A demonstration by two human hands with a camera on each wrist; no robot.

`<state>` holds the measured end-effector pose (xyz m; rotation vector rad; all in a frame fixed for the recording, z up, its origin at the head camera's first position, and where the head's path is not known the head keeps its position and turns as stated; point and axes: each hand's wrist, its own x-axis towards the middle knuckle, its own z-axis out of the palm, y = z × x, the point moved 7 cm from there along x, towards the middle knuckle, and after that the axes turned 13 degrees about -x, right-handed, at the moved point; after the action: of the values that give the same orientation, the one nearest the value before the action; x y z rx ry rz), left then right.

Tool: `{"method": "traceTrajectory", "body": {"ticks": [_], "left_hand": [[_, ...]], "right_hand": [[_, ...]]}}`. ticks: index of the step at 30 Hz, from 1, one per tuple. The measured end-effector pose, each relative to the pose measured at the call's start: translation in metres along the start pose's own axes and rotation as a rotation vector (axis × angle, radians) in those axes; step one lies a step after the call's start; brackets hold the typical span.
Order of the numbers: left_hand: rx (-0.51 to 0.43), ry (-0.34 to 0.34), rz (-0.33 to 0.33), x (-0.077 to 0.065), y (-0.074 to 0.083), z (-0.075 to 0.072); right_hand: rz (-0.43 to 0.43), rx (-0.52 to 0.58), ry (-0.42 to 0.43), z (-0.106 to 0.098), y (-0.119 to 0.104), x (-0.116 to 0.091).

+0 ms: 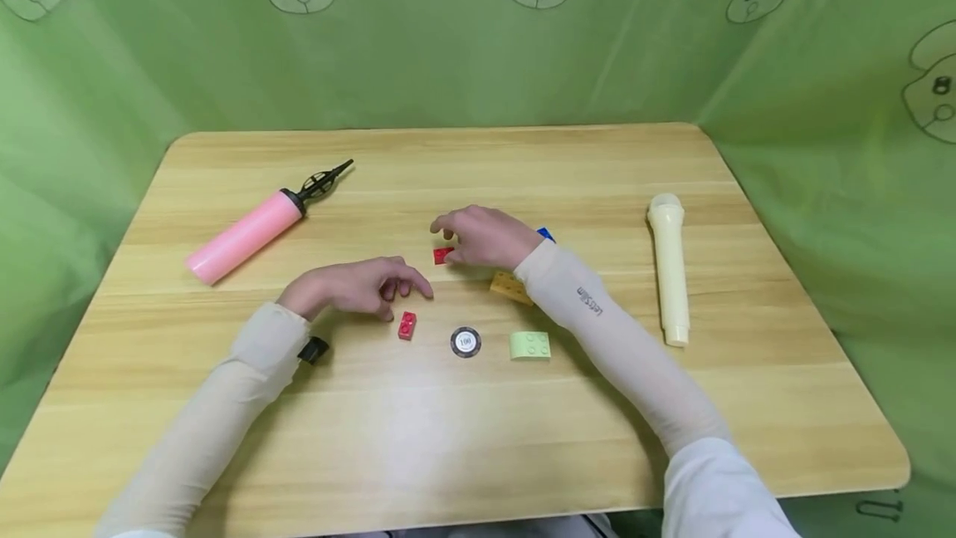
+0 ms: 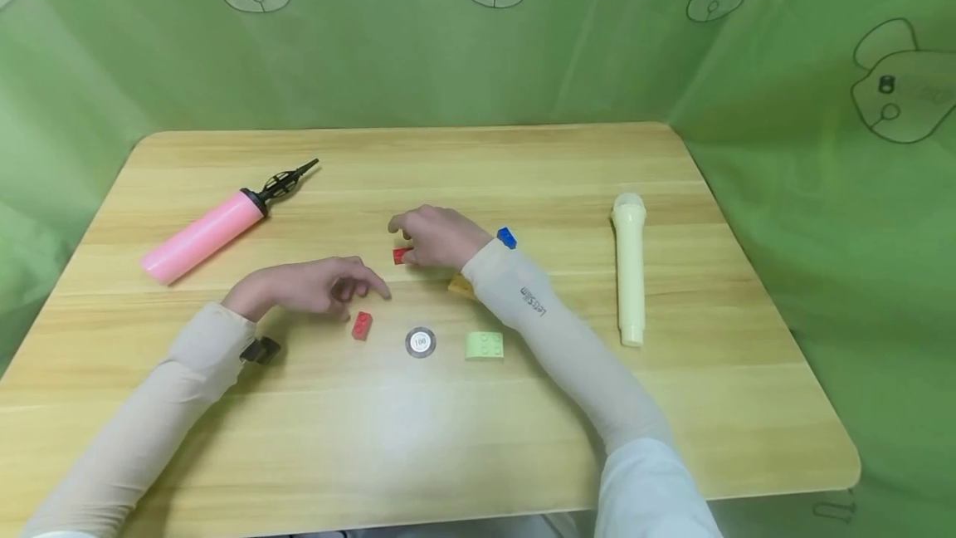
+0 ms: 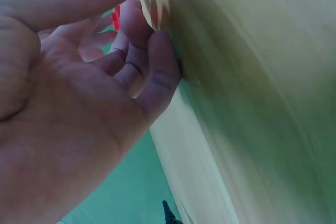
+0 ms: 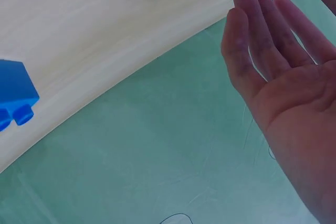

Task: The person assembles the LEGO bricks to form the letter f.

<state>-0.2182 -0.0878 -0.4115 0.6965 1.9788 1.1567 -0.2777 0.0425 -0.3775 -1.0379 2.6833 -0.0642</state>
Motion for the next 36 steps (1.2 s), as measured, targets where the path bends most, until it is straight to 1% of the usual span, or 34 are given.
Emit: {"method": "traceTrajectory", "body": {"ticks": [4, 8, 12, 22, 29, 34, 36], "left_hand": [[0.012, -0.039, 0.000, -0.003, 0.003, 0.003], [0.004, -0.052, -0.010, -0.003, 0.003, 0.007], [0.009, -0.055, -0.020, -0.002, -0.001, 0.009], [0.022, -0.052, -0.040, -0.002, 0.000, 0.012], [0.004, -0.047, -0.024, -0.002, 0.001, 0.013], [0.001, -0.018, -0.034, -0.001, 0.000, 0.012], [-0.008, -0.002, -0.024, -0.002, 0.002, 0.010]], "right_hand": [[-0.021, -0.041, 0.008, 0.004, -0.002, 0.004], [-0.028, -0.070, 0.005, 0.007, -0.005, 0.006], [-0.020, -0.078, 0.002, 0.009, -0.006, 0.007], [-0.018, -0.082, -0.001, 0.011, -0.005, 0.009], [-0.011, -0.076, 0.014, 0.011, -0.003, 0.007], [-0.014, -0.065, 0.034, 0.005, -0.003, 0.003], [-0.014, -0.055, 0.041, 0.002, -0.003, 0.000]]}}
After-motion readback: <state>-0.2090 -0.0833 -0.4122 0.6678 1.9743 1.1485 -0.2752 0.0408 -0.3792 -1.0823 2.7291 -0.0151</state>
